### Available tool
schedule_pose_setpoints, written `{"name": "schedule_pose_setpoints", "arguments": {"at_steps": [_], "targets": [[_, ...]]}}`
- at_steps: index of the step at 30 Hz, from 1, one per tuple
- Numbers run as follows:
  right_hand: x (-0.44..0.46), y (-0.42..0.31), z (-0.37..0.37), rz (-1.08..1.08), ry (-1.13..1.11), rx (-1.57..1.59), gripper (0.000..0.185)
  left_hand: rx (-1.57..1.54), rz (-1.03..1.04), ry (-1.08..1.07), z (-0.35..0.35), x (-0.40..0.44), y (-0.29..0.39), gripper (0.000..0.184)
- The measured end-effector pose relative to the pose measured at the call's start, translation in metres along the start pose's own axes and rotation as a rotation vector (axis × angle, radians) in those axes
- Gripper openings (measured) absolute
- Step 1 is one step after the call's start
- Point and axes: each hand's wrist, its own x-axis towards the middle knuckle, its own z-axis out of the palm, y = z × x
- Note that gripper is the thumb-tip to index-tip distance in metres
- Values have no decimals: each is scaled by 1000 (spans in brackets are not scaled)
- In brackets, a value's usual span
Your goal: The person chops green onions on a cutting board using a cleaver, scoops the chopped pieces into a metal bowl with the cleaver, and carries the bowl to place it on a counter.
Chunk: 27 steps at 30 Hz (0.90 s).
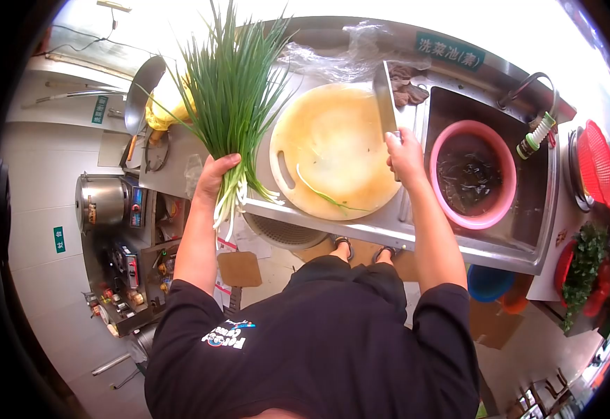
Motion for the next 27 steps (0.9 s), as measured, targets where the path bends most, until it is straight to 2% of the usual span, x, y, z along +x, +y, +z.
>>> {"name": "schedule_pose_setpoints", "arguments": {"at_steps": [3,6,9,12,14,15,18,21,23,25,27], "targets": [[-32,8,-8,-71,9,-134,27,-27,9,-37,2,4,-3,50],[-64,20,27,30,-218,-134,31,4,26,-34,-1,9,-10,51],[-58,27,69,139,-426,-113,40,12,21,-66,1,12,-9,53],[-35,-5,79,205,-394,-145,42,20,39,-58,7,8,-5,53],[7,25,67,116,-310,-16,35,-3,17,-48,5,4,-5,52],[10,16,55,119,-210,47,30,-8,22,-42,2,3,-6,52],[-1,3,22,-25,46,23,25,-4,13,-26,-6,-2,-10,50],[-38,11,20,-31,75,-1,28,-59,9,-9,-5,-4,-13,49],[-73,23,47,107,-222,81,33,-20,0,6,-10,-1,-17,49],[-78,30,59,173,-412,74,38,-16,11,-3,-4,-1,-14,49],[-73,37,52,196,-354,69,39,-18,23,-13,1,2,-10,50]]}}
